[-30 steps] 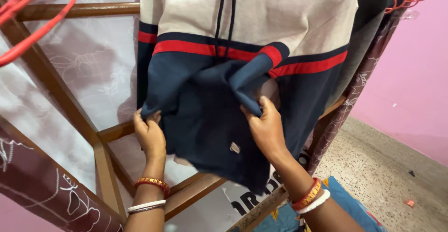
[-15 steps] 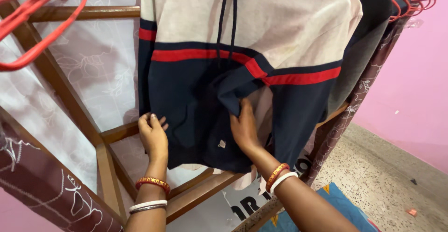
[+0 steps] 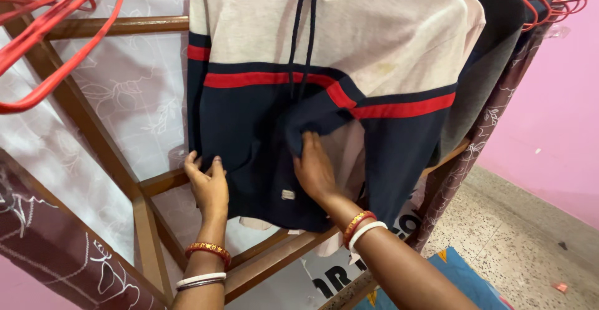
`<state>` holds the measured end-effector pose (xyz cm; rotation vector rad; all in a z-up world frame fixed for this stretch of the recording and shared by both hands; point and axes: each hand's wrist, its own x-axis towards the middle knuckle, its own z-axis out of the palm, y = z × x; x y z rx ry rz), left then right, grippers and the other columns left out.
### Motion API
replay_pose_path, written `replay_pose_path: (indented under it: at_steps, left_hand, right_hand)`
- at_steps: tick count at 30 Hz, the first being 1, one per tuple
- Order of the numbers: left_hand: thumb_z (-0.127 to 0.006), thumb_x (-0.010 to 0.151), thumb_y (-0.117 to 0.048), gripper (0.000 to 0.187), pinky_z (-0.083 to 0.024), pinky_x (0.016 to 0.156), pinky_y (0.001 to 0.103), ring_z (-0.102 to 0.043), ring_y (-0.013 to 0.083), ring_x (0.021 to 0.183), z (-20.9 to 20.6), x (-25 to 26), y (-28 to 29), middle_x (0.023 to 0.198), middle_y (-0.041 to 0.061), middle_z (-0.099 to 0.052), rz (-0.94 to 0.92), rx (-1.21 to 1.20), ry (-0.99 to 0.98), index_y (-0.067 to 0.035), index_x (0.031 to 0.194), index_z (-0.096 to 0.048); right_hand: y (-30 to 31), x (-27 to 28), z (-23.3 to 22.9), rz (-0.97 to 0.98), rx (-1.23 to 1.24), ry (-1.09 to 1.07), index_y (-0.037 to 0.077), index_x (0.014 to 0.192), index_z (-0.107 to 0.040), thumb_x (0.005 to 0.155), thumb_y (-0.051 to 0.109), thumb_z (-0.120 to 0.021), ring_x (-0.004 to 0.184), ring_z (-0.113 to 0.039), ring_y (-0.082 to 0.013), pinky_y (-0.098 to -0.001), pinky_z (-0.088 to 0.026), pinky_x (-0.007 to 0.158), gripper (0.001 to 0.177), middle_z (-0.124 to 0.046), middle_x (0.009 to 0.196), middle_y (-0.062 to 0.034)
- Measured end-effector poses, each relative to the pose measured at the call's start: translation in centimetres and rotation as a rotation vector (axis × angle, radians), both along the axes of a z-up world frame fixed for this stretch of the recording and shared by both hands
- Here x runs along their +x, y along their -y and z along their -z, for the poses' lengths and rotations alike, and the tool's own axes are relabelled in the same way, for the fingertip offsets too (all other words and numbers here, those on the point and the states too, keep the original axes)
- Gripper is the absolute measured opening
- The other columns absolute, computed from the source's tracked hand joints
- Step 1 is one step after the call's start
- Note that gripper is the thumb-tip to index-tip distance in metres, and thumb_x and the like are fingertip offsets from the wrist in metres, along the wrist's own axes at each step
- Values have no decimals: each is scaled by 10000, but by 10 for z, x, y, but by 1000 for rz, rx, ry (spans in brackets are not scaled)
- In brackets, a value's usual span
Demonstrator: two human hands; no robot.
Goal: The person places a color-blocked hoodie on a hanger and hangs it on a wooden clothing rack. They repeatedly smooth and adjust the hoodie's body and sleeves while it hangs. The person then picks up a yellow and black shirt from the floor mat and begins to unfold it.
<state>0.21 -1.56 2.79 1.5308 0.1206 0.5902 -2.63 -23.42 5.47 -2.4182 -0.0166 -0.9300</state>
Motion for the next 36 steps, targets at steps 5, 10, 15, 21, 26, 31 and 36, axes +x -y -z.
replay_pose_path:
  at_steps: [5,10,15,21,26,31,36]
  left_hand:
    - [-706,952,-241,606,-436,1074,462,-541,362,1329,5,3,0,1505,228,-494,-60,146,67,-69,1461,-427]
    - [-731,915,-242,598,-451,1088,449,-558,354,1333,8,6,1,1460,205,-560,-75,198,60,-72,1429,-477]
    - [-698,912,-238,611,-450,1076,441,-646,313,1206,12,7,1,1474,226,-508,-12,122,18,-50,1437,-448]
    - [-725,934,-193,612,-446,1103,436,-646,290,1201,12,6,0,1482,258,-504,-27,184,62,-18,1454,-453]
    - [-704,911,-147,576,-543,923,390,-649,259,1126,1,-7,3,1445,208,-459,-29,261,122,-26,1420,-465]
    - [-691,930,-117,372,-589,768,349,-638,266,995,-12,-26,4,1309,193,-498,-172,424,283,-10,1267,-576]
    - [-665,956,-123,127,-556,771,367,-690,247,865,-14,-30,11,1063,113,-670,0,507,258,-37,1038,-709]
  right_hand:
    - [29,-12,22,39,-192,-471,-20,1314,-559,966,421,-607,1182,-609,-421,-481,-484,991,563,-613,1283,-274]
    - [52,-36,21,102,-368,-696,-2,1008,-744,915,508,-657,1031,-702,-382,-469,-555,882,525,-726,1048,-210]
    - [58,-79,6,171,-48,-550,-35,1117,-663,879,517,-718,961,-730,-391,-449,-562,860,603,-732,980,-253]
    - [73,-120,-14,236,121,-358,2,1167,-618,886,451,-693,936,-700,-422,-497,-529,835,535,-726,952,-255]
    - [70,-134,-22,237,110,-309,32,1222,-614,877,376,-678,969,-691,-420,-495,-521,844,492,-725,996,-257]
    - [56,-141,-23,214,217,-236,-26,1200,-572,909,403,-699,947,-706,-357,-435,-543,834,534,-673,1097,-246]
    - [61,-133,-35,-65,397,167,-8,1309,-572,1055,341,-530,1044,-665,-245,-371,-514,916,434,-675,1160,-178]
